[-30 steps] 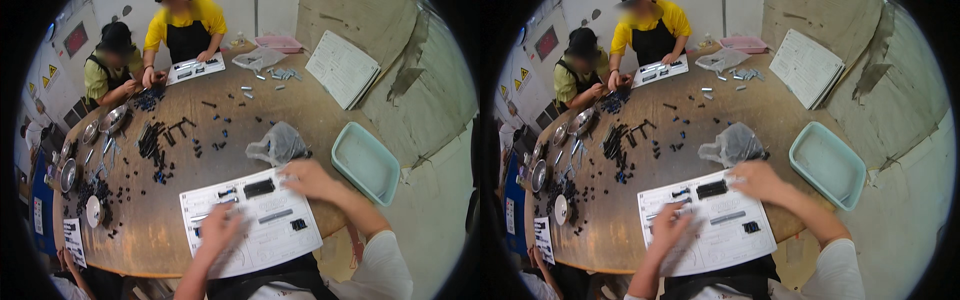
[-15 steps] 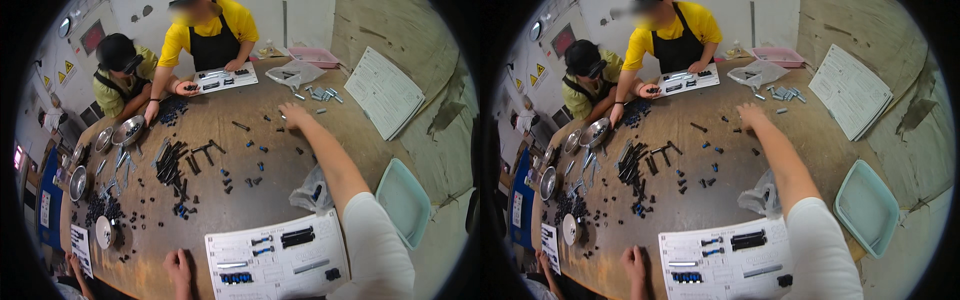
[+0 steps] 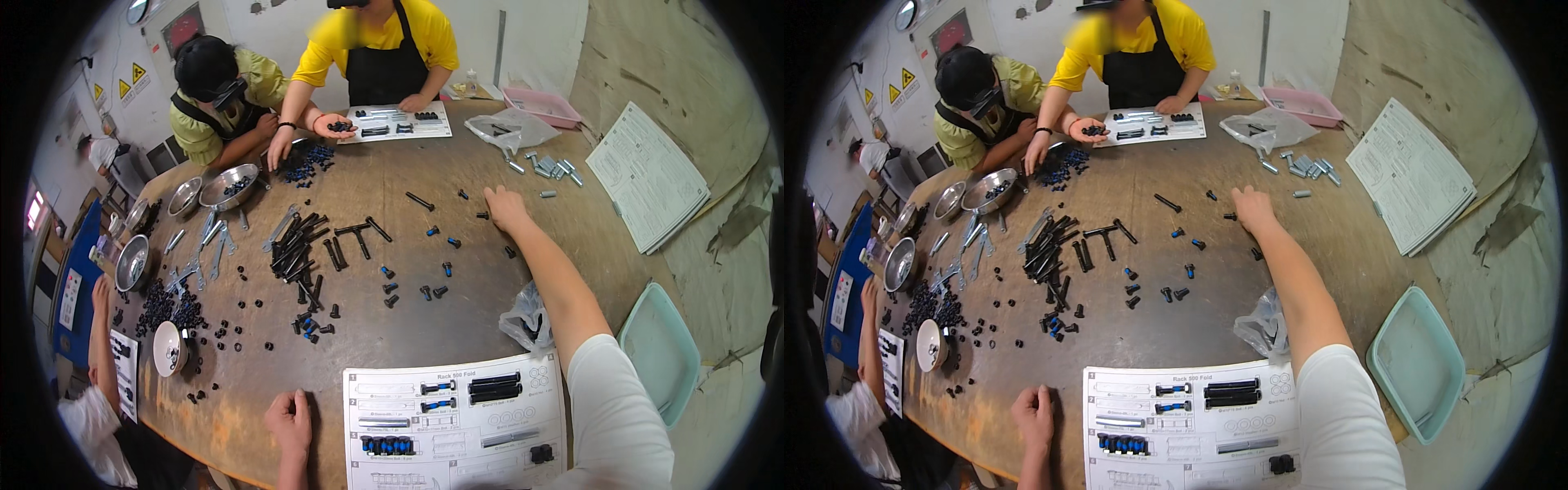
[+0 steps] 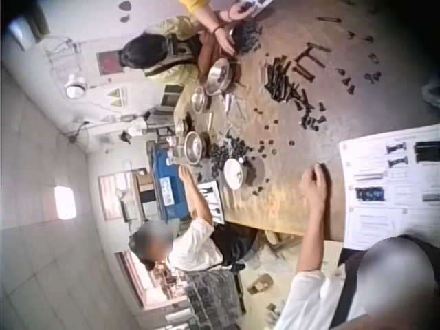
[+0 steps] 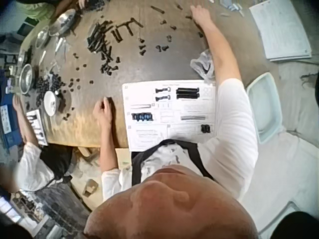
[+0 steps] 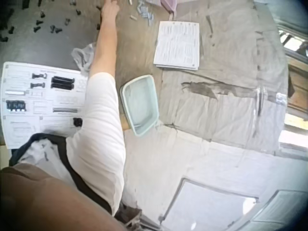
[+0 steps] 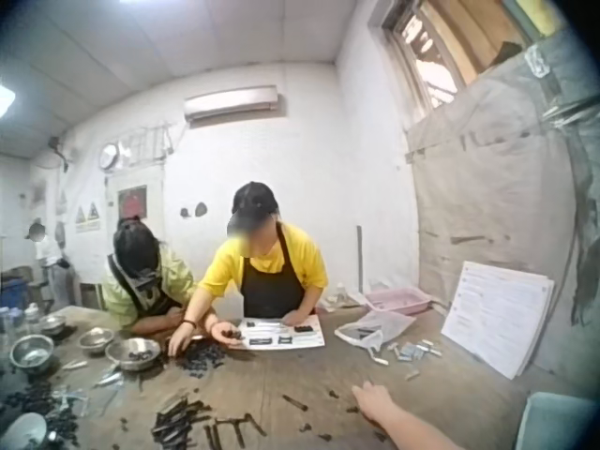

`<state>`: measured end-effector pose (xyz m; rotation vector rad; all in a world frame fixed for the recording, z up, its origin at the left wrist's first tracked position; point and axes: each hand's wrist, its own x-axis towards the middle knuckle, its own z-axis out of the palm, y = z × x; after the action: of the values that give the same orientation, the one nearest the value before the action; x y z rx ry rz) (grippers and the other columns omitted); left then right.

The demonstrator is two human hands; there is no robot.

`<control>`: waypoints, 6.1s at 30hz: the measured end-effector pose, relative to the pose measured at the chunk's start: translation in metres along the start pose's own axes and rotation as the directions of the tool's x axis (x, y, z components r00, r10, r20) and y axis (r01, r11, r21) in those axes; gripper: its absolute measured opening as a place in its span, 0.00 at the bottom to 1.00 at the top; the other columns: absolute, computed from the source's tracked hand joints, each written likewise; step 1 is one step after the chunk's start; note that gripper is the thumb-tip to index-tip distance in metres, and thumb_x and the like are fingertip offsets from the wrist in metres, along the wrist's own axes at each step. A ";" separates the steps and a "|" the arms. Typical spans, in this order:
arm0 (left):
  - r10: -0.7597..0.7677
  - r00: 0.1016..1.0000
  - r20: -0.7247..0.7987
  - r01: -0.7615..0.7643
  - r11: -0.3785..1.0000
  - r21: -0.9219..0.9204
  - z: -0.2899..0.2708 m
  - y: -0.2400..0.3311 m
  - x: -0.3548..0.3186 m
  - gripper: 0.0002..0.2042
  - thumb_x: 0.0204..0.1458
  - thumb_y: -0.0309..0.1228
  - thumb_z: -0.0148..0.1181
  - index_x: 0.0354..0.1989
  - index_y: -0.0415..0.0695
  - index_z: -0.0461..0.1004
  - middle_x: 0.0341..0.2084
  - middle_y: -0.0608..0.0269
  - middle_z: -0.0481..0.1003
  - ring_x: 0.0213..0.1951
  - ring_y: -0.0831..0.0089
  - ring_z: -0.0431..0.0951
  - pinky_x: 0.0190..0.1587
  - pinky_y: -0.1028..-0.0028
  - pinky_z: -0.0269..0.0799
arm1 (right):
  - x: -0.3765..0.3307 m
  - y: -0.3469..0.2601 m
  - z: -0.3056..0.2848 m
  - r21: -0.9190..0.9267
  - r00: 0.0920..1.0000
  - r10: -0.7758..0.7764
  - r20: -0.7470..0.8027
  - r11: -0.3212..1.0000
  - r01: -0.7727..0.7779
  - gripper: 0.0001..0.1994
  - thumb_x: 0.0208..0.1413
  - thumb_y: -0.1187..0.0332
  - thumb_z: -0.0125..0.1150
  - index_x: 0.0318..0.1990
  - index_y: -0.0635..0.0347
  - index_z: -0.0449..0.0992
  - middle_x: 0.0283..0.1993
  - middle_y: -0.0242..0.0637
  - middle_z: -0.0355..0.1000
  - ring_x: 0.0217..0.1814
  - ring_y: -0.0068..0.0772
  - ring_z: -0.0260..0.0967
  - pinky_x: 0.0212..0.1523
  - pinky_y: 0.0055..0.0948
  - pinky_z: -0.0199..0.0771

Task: The person assembles small mechanical parts on a table using an instruction sheet. They pick up bolts, nuts, and cylindrical components, then place them in sequence on the paper while occasionally using a wrench to tighten connections.

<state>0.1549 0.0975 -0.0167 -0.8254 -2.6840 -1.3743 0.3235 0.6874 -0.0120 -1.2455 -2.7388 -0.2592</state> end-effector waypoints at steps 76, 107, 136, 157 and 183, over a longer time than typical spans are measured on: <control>-0.050 0.999 -0.003 0.050 0.988 0.144 0.003 0.005 -0.004 0.10 0.54 0.32 0.63 0.24 0.39 0.76 0.17 0.54 0.72 0.19 0.68 0.72 0.25 0.70 0.67 | 0.124 0.222 0.142 0.134 0.889 0.241 -0.390 0.970 -0.204 0.19 0.61 0.70 0.54 0.59 0.60 0.66 0.56 0.51 0.70 0.55 0.59 0.69 0.50 0.52 0.70; -0.013 1.000 0.025 0.015 0.997 -0.070 0.004 -0.018 0.004 0.14 0.59 0.35 0.58 0.28 0.34 0.76 0.17 0.59 0.70 0.22 0.76 0.68 0.29 0.71 0.67 | -0.238 0.004 -0.161 0.890 0.923 -0.135 0.361 -0.244 -0.384 0.13 0.59 0.62 0.62 0.49 0.53 0.75 0.38 0.24 0.73 0.38 0.15 0.71 0.29 0.20 0.74; 0.525 0.605 0.598 -0.407 0.850 -0.334 0.039 0.160 -0.188 0.16 0.52 0.33 0.66 0.48 0.43 0.75 0.32 0.57 0.76 0.32 0.59 0.79 0.33 0.67 0.75 | -0.491 -0.141 -0.148 0.912 0.946 0.174 0.274 -0.361 -0.197 0.12 0.61 0.79 0.56 0.52 0.71 0.70 0.42 0.39 0.75 0.41 0.21 0.74 0.40 0.21 0.77; 0.460 0.746 0.481 -0.339 0.884 -0.321 0.003 0.115 -0.130 0.13 0.53 0.34 0.63 0.44 0.40 0.77 0.37 0.53 0.77 0.38 0.57 0.79 0.39 0.65 0.76 | -0.458 -0.127 -0.200 0.521 0.952 -0.226 -0.207 0.798 0.303 0.11 0.41 0.72 0.69 0.36 0.56 0.80 0.37 0.35 0.74 0.51 0.43 0.70 0.62 0.55 0.61; -0.182 0.975 -0.127 0.220 0.876 0.430 -0.108 -0.149 0.362 0.24 0.56 0.45 0.54 0.52 0.38 0.73 0.49 0.39 0.76 0.52 0.46 0.77 0.55 0.54 0.72 | -0.223 -0.465 -0.084 0.526 0.646 -0.648 -0.403 0.414 0.743 0.18 0.55 0.54 0.61 0.19 0.52 0.73 0.20 0.35 0.74 0.21 0.42 0.73 0.20 0.42 0.70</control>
<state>-0.2484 0.1062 0.0264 -0.4442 -2.9036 -0.7348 0.1210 0.2058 -0.0190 0.1597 -2.6405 0.5239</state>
